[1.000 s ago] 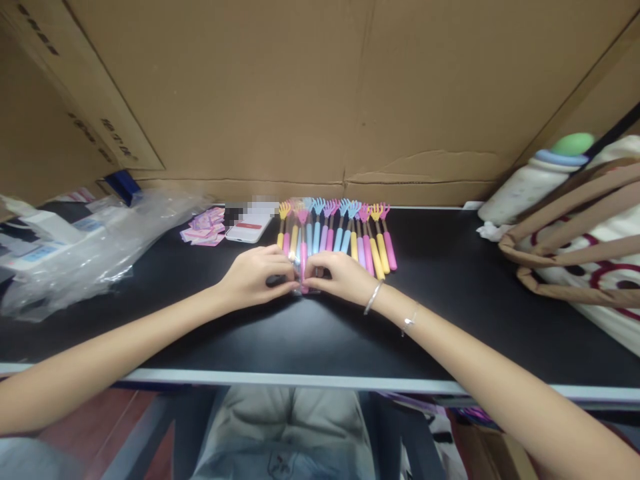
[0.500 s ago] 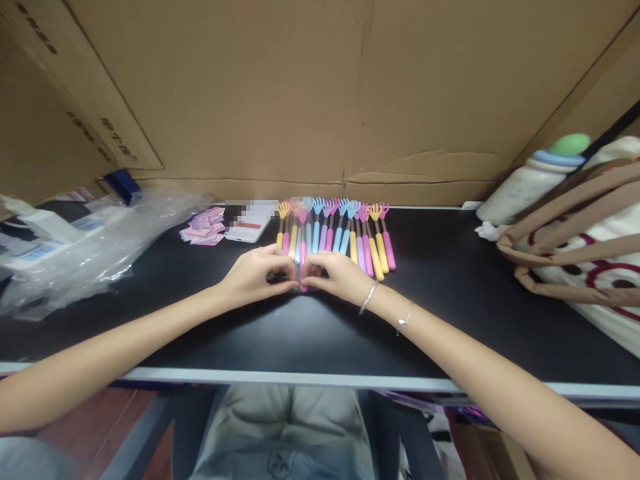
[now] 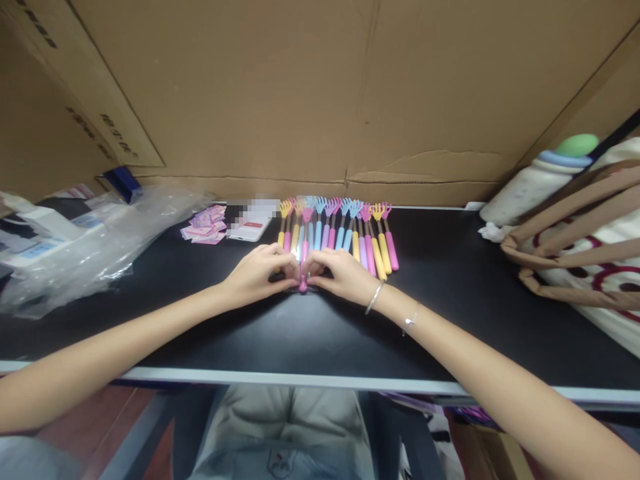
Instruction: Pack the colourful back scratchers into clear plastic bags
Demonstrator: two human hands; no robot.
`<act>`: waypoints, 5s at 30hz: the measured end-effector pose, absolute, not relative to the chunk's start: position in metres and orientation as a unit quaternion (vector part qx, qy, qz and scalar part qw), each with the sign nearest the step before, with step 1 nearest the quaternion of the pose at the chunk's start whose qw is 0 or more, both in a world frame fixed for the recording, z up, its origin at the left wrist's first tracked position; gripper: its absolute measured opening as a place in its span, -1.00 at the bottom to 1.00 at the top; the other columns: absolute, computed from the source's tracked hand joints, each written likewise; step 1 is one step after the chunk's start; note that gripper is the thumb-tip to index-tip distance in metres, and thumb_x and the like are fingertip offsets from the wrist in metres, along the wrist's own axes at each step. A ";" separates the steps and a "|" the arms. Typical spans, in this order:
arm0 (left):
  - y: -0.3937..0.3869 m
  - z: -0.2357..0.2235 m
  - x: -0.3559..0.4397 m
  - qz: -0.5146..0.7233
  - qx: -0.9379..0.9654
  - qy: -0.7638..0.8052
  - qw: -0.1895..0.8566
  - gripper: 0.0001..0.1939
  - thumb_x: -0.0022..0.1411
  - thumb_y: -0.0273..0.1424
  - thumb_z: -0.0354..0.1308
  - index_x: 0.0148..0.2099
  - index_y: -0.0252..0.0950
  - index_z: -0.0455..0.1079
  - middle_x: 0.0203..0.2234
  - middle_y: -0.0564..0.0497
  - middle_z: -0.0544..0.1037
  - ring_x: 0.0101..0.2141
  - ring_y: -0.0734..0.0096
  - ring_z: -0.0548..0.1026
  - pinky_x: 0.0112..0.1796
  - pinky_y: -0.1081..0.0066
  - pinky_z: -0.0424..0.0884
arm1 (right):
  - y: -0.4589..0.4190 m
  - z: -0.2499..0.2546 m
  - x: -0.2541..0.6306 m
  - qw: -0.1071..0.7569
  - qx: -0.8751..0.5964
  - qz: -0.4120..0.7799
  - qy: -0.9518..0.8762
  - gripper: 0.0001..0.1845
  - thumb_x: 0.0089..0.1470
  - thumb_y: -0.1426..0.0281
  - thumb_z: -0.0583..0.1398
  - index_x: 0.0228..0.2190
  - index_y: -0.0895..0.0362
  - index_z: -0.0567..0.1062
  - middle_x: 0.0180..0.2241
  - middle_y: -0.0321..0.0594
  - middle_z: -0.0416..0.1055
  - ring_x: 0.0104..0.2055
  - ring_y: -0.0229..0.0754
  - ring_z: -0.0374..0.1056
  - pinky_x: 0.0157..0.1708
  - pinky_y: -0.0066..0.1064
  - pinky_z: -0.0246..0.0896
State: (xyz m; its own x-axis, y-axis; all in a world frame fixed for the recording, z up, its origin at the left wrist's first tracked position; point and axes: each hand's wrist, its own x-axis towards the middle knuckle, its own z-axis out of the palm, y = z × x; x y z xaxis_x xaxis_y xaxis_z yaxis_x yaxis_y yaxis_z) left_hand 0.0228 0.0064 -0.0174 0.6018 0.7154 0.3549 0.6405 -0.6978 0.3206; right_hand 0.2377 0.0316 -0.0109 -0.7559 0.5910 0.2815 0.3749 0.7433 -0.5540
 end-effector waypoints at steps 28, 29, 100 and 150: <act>0.010 -0.003 0.008 0.165 0.932 0.287 -0.149 -0.85 0.25 -0.27 0.12 -0.29 -0.14 0.51 -0.30 0.05 0.51 -0.22 0.32 0.35 -0.20 0.32 0.17 | 0.032 0.002 0.248 0.127 -0.236 0.042 -0.962 -0.82 0.18 0.35 0.13 -0.29 0.04 0.55 -0.33 -0.22 0.45 -0.24 -0.15 0.15 -0.25 -0.35 0.06; 0.011 -0.001 0.006 0.156 0.936 0.279 -0.150 -0.84 0.25 -0.28 0.11 -0.28 -0.14 0.51 -0.30 0.05 0.52 -0.21 0.32 0.35 -0.19 0.32 0.17 | 0.032 0.004 0.249 0.119 -0.230 0.038 -0.965 -0.81 0.18 0.36 0.12 -0.28 0.05 0.55 -0.32 -0.22 0.46 -0.23 -0.15 0.15 -0.24 -0.34 0.07; 0.005 -0.009 0.016 0.301 0.901 0.309 0.050 -0.77 0.36 -0.36 -0.07 -0.13 -0.25 0.41 -0.27 0.03 0.54 -0.20 0.40 0.38 -0.14 0.37 0.24 | 0.019 0.004 0.238 0.173 -0.271 0.089 -0.943 -0.62 0.26 0.29 -0.04 -0.34 0.16 0.52 -0.34 -0.09 0.36 -0.18 -0.09 0.17 -0.15 -0.23 0.16; -0.004 0.000 0.018 0.247 0.805 0.454 0.291 -0.41 0.33 -0.01 -0.23 -0.43 -0.32 0.38 -0.59 0.11 0.41 -0.52 0.50 0.33 -0.42 0.51 0.15 | 0.016 0.005 0.232 0.293 -0.262 0.408 -0.824 -0.69 0.20 0.25 0.05 -0.33 0.18 0.49 -0.25 -0.13 0.44 -0.11 -0.15 0.35 -0.05 -0.25 0.20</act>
State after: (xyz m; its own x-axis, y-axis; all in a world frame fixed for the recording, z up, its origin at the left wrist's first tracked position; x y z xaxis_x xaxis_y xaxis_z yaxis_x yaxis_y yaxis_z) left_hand 0.0184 -0.0042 0.0002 0.4653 0.8751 0.1332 0.5880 -0.4180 0.6924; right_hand 0.2320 0.0156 0.0051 -0.6913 0.6705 0.2692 0.1925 0.5300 -0.8258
